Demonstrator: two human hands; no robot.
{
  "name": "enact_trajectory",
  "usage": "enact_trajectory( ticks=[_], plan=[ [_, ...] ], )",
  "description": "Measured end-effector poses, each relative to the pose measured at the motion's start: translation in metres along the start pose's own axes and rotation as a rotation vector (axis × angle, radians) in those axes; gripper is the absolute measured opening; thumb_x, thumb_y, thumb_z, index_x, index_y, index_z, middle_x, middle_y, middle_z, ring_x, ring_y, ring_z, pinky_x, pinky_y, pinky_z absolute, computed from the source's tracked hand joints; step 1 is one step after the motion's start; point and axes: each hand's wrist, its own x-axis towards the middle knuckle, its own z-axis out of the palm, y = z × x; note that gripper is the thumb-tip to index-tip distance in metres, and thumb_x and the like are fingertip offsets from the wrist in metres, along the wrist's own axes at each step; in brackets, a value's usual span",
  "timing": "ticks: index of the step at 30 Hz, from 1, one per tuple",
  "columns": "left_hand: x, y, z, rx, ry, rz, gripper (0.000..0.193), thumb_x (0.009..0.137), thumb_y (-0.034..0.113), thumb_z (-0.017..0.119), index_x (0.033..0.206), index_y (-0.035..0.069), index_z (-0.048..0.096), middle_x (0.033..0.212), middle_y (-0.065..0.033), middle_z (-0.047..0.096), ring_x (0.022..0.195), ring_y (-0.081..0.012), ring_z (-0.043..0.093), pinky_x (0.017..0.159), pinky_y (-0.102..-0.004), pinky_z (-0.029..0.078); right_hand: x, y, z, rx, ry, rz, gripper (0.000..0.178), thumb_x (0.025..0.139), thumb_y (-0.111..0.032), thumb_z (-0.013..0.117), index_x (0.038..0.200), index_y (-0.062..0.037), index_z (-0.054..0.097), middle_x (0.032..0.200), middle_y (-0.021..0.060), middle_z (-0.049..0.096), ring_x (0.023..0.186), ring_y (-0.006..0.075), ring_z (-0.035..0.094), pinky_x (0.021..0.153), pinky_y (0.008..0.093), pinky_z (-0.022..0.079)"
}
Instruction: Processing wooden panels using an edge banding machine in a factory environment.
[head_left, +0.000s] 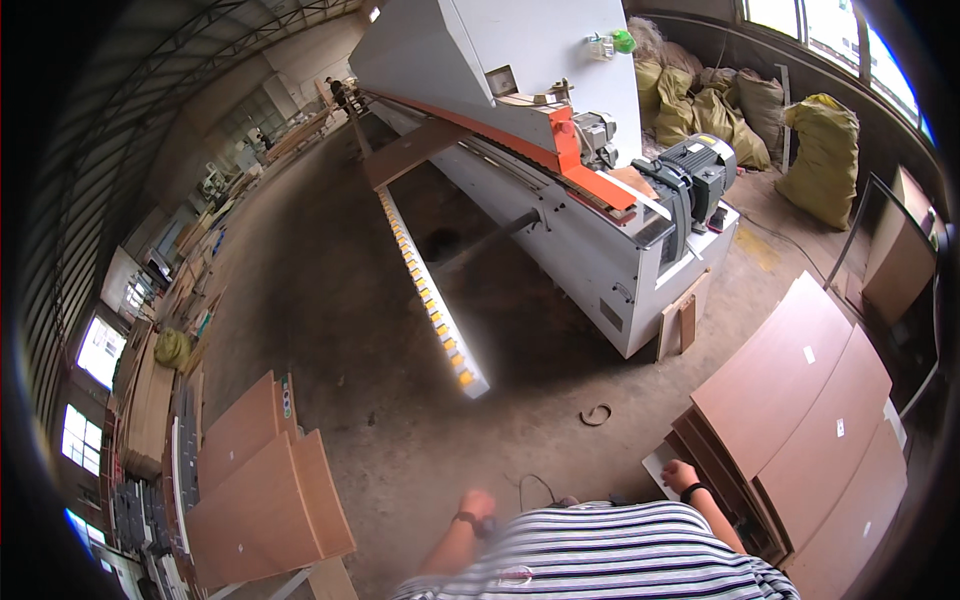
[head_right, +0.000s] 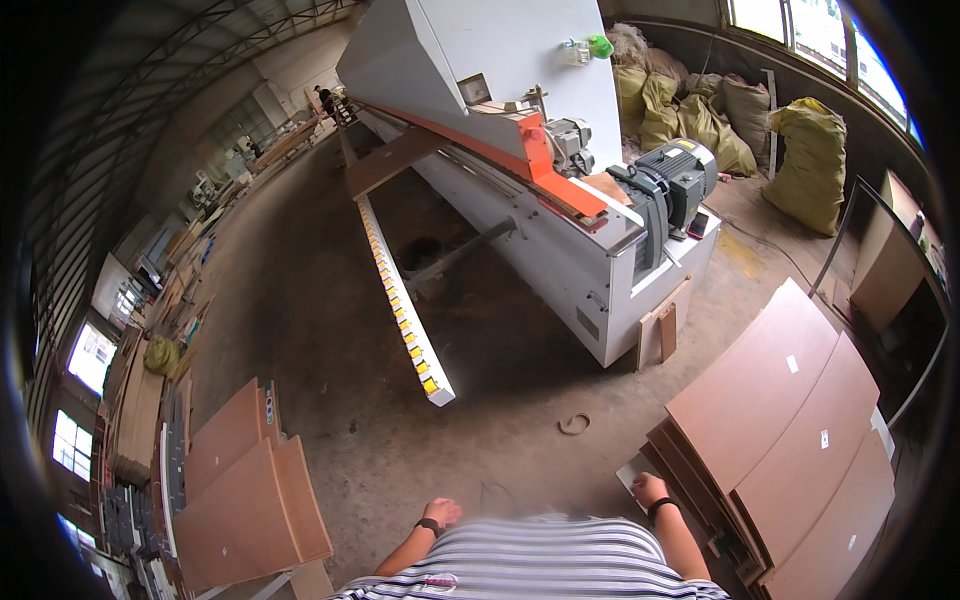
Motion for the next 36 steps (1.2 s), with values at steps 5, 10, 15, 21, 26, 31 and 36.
enact_trajectory(
  ticks=[5, 10, 15, 21, 26, 31, 36],
  plan=[
    [0.05, -0.054, -0.006, 0.054, 0.185, 0.439, 0.017, 0.077, 0.008, 0.049, 0.062, 0.01, 0.056, 0.057, -0.0038, 0.054, 0.05, -0.0149, 0.052, 0.042, -0.0315, 0.039, -0.006, -0.064, -0.003, -0.374, -0.306, -0.24, 0.024, 0.075, -0.026, 0.052, 0.092, -0.0118, 0.062, 0.091, 0.0146, 0.061, 0.088, 0.0299, 0.058, 0.079, 0.0356, 0.046],
    [-0.017, 0.03, 0.063, -0.436, 0.065, 0.098, 0.016, 0.082, 0.013, 0.046, 0.071, 0.006, 0.055, 0.06, -0.0048, 0.056, 0.05, -0.0154, 0.052, 0.043, -0.0288, 0.041, 0.009, -0.018, -0.034, -1.006, -0.403, -0.46, 0.022, 0.073, -0.022, 0.052, 0.088, -0.0119, 0.064, 0.092, 0.0109, 0.062, 0.088, 0.0259, 0.058, 0.075, 0.0356, 0.047],
    [-0.014, 0.104, 0.093, -0.261, 0.129, 0.571, 0.013, 0.085, 0.016, 0.045, 0.087, 0.005, 0.053, 0.062, -0.0031, 0.055, 0.053, -0.0105, 0.051, 0.046, -0.027, 0.042, 0.028, -0.036, -0.068, -0.355, -0.08, -0.306, 0.015, 0.071, -0.02, 0.058, 0.069, -0.007, 0.063, 0.075, 0.0115, 0.063, 0.072, 0.0238, 0.06, 0.065, 0.0343, 0.048],
    [-0.112, 0.284, 0.151, 0.23, 0.339, 1.212, 0.015, 0.085, 0.015, 0.048, 0.085, 0.002, 0.055, 0.074, -0.0095, 0.063, 0.067, -0.0173, 0.062, 0.06, -0.0286, 0.048, -0.045, -0.272, -0.083, 0.232, -0.459, -0.656, 0.03, 0.079, -0.024, 0.061, 0.098, -0.0012, 0.056, 0.09, 0.011, 0.06, 0.08, 0.0155, 0.056, 0.071, 0.0287, 0.044],
    [-0.17, 0.32, 0.194, 0.12, 0.152, 1.22, 0.016, 0.085, 0.012, 0.048, 0.088, -0.001, 0.055, 0.076, -0.0117, 0.063, 0.069, -0.0173, 0.063, 0.063, -0.0259, 0.049, -0.065, -0.302, -0.057, 0.439, -0.812, -0.724, 0.056, 0.076, -0.022, 0.066, 0.12, -0.0014, 0.039, 0.113, 0.0111, 0.049, 0.107, 0.0185, 0.045, 0.091, 0.0312, 0.034],
    [-0.19, 0.314, 0.213, 0.082, 0.133, 1.254, 0.011, 0.082, 0.012, 0.05, 0.086, 0.003, 0.054, 0.072, -0.0117, 0.062, 0.064, -0.0217, 0.062, 0.058, -0.03, 0.049, -0.094, -0.307, -0.06, 0.55, -0.898, -0.574, 0.044, 0.077, -0.023, 0.064, 0.111, 0.0, 0.047, 0.097, 0.0082, 0.056, 0.09, 0.0142, 0.053, 0.081, 0.0286, 0.041],
    [-0.19, 0.308, 0.206, 0.516, 0.478, 1.603, 0.007, 0.081, 0.01, 0.05, 0.081, 0.003, 0.052, 0.073, -0.0116, 0.062, 0.065, -0.0255, 0.06, 0.058, -0.0322, 0.049, -0.098, -0.301, -0.058, 0.663, -0.937, -0.438, 0.038, 0.078, -0.022, 0.063, 0.106, 0.0006, 0.05, 0.092, 0.0043, 0.058, 0.085, 0.0118, 0.055, 0.08, 0.0255, 0.043]
  ],
)
